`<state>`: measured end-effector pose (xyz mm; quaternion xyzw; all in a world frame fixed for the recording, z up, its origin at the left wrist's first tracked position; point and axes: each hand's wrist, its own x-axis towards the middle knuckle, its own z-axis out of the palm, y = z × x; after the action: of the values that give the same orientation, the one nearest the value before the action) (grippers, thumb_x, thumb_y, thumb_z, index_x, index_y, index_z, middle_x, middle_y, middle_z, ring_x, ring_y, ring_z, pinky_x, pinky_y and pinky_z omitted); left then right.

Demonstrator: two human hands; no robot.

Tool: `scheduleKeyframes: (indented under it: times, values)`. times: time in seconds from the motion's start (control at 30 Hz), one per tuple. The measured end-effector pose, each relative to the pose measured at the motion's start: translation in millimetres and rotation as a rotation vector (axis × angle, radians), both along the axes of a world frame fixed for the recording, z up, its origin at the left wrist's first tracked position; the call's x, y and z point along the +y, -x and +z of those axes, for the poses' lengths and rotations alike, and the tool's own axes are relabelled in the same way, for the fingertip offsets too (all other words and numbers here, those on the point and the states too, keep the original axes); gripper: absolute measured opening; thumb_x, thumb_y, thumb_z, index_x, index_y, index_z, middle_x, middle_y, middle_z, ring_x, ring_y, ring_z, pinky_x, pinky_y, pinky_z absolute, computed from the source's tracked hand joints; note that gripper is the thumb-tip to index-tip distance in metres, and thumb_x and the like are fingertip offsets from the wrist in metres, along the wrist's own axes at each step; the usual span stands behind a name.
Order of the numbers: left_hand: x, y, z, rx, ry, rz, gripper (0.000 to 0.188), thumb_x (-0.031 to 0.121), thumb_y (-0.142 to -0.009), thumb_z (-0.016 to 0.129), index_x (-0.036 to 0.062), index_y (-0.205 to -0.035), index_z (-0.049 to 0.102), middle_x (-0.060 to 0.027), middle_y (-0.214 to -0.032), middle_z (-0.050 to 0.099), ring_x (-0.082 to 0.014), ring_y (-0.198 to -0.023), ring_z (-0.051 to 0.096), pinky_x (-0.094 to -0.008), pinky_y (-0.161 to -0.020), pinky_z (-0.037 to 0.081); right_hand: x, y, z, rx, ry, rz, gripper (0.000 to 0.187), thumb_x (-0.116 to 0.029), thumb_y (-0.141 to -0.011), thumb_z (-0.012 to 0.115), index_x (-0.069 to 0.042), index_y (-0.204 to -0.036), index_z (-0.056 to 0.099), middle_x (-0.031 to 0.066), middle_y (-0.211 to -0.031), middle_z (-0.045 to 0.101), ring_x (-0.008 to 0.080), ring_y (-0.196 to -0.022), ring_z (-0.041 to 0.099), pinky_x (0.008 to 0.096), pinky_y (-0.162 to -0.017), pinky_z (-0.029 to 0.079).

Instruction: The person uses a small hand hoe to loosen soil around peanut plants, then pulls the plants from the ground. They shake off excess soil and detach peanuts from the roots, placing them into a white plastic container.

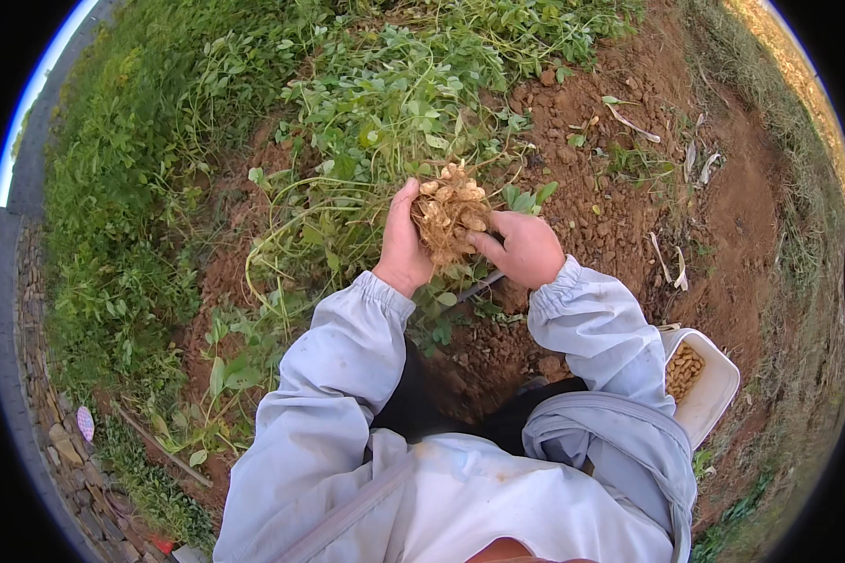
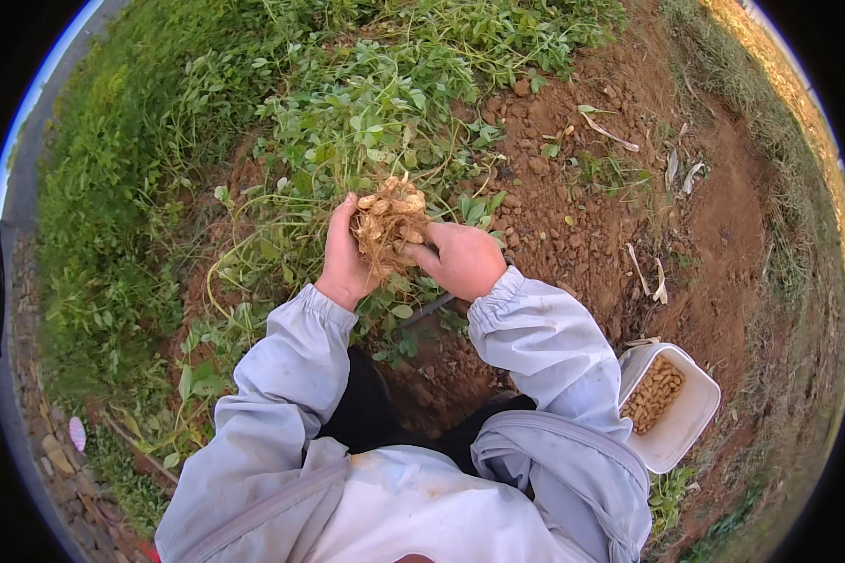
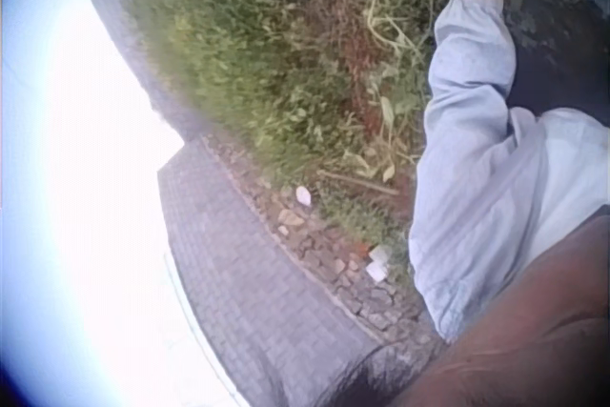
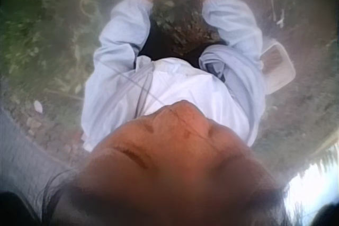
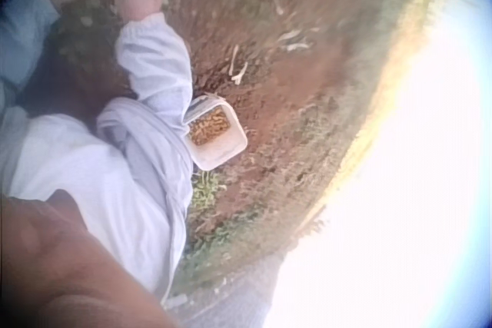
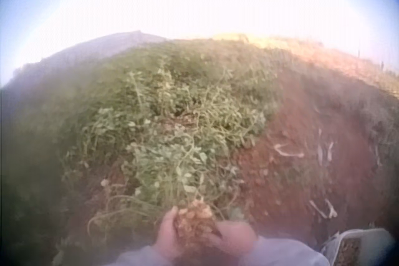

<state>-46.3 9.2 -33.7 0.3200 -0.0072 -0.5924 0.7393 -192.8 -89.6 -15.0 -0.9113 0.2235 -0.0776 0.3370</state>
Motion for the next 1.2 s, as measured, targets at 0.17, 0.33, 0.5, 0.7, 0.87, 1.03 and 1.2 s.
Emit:
scheduleKeyframes:
  times: [0.17, 0.33, 0.5, 0.7, 0.87, 1.03, 1.2]
  values:
    - [-1.4, -13.1, -8.0, 0.005, -0.049, 0.004, 0.05, 0.041, -0.094, 0.032, 0.0023, -0.119, 0.051, -0.0129, -0.111, 0.06, -0.0259, -0.099, 0.06, -0.0407, -0.087, 0.048, 11.9, -16.8, 5.5, -0.066, -0.086, -0.099, 0.034, -0.037, -0.086, 0.057, -0.004, -0.091, 0.063, 0.0205, -0.081, 0.063, 0.0379, -0.076, 0.061, 0.0441, -0.067, 0.048]
    - [-0.3, -19.6, -12.6, 0.032, -0.002, 0.043, 0.049, 0.04, -0.094, 0.033, 0.0018, -0.116, 0.052, -0.0134, -0.108, 0.061, -0.0261, -0.095, 0.061, -0.0405, -0.084, 0.05, 15.1, -25.5, 8.5, -0.079, -0.134, -0.106, 0.033, -0.035, -0.083, 0.061, -0.003, -0.083, 0.061, 0.0188, -0.074, 0.061, 0.0368, -0.07, 0.06, 0.0427, -0.062, 0.047]
    - [2.2, -11.8, -15.1, 0.084, -0.002, 0.057, 0.046, 0.039, -0.093, 0.035, 0.0018, -0.113, 0.053, -0.0144, -0.102, 0.062, -0.0263, -0.09, 0.062, -0.041, -0.08, 0.052, 41.5, -12.5, 15.8, -0.201, -0.01, 0.18, 0.026, -0.027, -0.077, 0.069, -0.003, -0.072, 0.058, 0.0145, -0.063, 0.055, 0.0338, -0.061, 0.057, 0.0397, -0.054, 0.046]
    - [-4.5, -28.7, -23.7, 0.074, -0.019, 0.143, 0.046, 0.041, -0.092, 0.037, 0.003, -0.114, 0.052, -0.0142, -0.105, 0.062, -0.0271, -0.093, 0.062, -0.0407, -0.08, 0.052, 50.1, -0.7, 24.5, -0.222, -0.381, 0.338, 0.025, -0.025, -0.083, 0.065, 0.0, -0.087, 0.064, 0.0101, -0.069, 0.061, 0.0231, -0.058, 0.06, 0.0313, -0.053, 0.047]
    - [-3.4, -31.3, -27.2, 0.068, 0.003, 0.117, 0.048, 0.042, -0.092, 0.037, 0.0032, -0.115, 0.052, -0.0136, -0.106, 0.062, -0.0273, -0.093, 0.062, -0.0417, -0.078, 0.052, 25.0, 9.5, 41.9, -0.253, -0.979, -0.08, 0.036, -0.029, -0.093, 0.05, 0.002, -0.109, 0.057, 0.0062, -0.068, 0.062, 0.009, -0.053, 0.054, 0.0212, -0.05, 0.043]
    - [-8.1, -28.2, -8.7, 0.14, -0.037, 0.115, 0.051, 0.045, -0.091, 0.036, 0.0031, -0.113, 0.053, -0.0145, -0.102, 0.062, -0.0288, -0.086, 0.063, -0.0442, -0.07, 0.053, 21.0, 15.1, 10.6, -0.457, -1.088, -0.167, 0.024, -0.015, -0.086, 0.042, 0.002, -0.098, 0.056, 0.0111, -0.092, 0.062, 0.0176, -0.082, 0.059, 0.0299, -0.079, 0.046]
    - [-8.1, -32.2, -25.7, 0.069, 0.005, 0.102, 0.051, 0.046, -0.091, 0.035, 0.003, -0.112, 0.053, -0.0148, -0.098, 0.063, -0.0286, -0.079, 0.062, -0.0453, -0.065, 0.053, 14.9, 21.2, 13.7, -0.393, -0.873, -0.152, 0.02, -0.008, -0.078, 0.043, 0.003, -0.086, 0.058, 0.0077, -0.083, 0.062, 0.0157, -0.08, 0.057, 0.0283, -0.076, 0.045]
